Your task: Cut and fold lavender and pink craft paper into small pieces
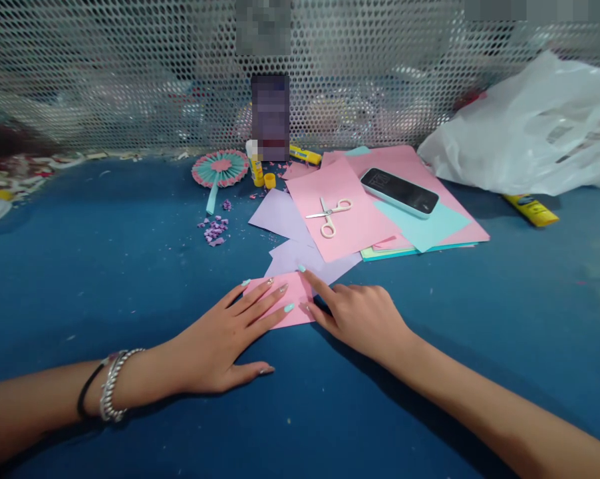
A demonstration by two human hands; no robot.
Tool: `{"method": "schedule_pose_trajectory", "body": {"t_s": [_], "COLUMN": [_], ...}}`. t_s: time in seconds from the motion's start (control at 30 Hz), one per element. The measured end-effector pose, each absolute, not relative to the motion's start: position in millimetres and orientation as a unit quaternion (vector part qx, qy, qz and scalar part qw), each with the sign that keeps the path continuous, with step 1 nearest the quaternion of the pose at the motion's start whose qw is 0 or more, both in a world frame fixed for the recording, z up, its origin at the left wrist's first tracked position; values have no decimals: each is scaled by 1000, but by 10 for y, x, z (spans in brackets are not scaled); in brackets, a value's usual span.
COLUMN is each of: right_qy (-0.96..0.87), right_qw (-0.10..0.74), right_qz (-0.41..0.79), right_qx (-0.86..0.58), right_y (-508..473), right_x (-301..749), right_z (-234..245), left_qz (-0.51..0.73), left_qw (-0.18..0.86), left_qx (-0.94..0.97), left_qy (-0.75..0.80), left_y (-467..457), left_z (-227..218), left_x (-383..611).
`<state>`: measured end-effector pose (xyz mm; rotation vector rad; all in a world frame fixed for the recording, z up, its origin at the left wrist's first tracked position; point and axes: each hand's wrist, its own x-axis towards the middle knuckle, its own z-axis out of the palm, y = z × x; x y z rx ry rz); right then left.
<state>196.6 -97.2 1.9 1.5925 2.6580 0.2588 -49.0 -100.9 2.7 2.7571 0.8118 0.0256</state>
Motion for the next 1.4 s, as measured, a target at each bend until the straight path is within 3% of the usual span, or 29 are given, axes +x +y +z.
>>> {"method": "schedule_pose_trajectory", "body": {"t_s": [1.4], "right_qy": [866], "right_qw": [-35], "right_qz": [10], "right_qx": [499], "right_y": [-967], "right_x": [2002], "right_z": [-17], "left_qz": [32], "left_qw": [144], "left_qx": [951], "left_qy": [272], "left_y": [-988], "left_z": [46], "left_x": [-475]}}
